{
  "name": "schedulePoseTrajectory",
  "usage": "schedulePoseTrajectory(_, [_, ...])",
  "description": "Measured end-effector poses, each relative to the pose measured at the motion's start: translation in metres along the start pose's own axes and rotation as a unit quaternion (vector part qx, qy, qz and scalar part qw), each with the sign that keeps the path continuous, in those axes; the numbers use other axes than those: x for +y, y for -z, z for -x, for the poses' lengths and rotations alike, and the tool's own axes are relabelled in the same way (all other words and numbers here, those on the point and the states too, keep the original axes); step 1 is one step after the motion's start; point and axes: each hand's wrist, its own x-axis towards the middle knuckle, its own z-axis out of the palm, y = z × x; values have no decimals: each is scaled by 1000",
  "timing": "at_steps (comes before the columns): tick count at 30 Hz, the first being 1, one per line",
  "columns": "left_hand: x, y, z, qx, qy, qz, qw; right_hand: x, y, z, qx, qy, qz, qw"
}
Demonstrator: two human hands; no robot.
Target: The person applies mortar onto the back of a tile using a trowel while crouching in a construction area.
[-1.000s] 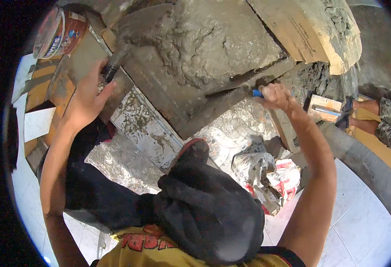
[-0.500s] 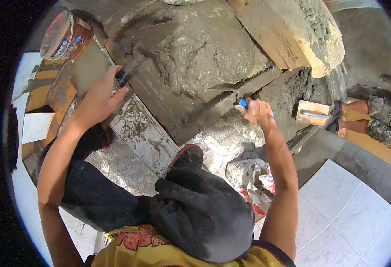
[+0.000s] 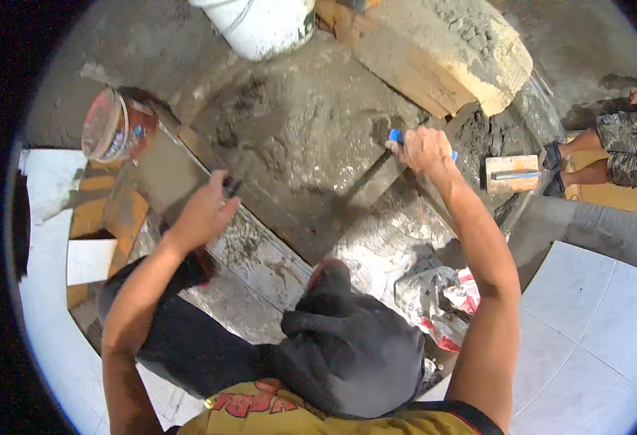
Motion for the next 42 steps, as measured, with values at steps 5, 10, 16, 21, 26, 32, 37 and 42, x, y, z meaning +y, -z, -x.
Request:
schedulePoseTrajectory(5, [62,-30,-28,7,-35,-34,999,-22,63,1,-62,-1,-62,996])
schedulePoseTrajectory(10, [82,-58,-70,-29,-35,-135,990,-24,76,17,40,17,-48,998])
schedulePoseTrajectory(16, [51,-49,-100,-32,-18,-213,976,-40,74,53,-20,-138,-168,976])
schedulePoseTrajectory(21, [16,-3,-82,16,-84,-75,994,-161,-12,82,2,-313,-793,522])
schedulePoseTrajectory(26, [35,42,-49,-31,134,119,983,-268,-52,39,93,-510,-775,361])
schedulePoseTrajectory(32, [37,62,-34,-1,101,174,980,-270,-100,7,86,-641,-675,355])
schedulePoseTrajectory(37, [9,76,-14,6,99,223,970,-295,-79,4,115,-555,-810,151])
schedulePoseTrajectory(42, [16,69,-14,11,92,208,974,-292,-71,-13,83,-521,-847,69])
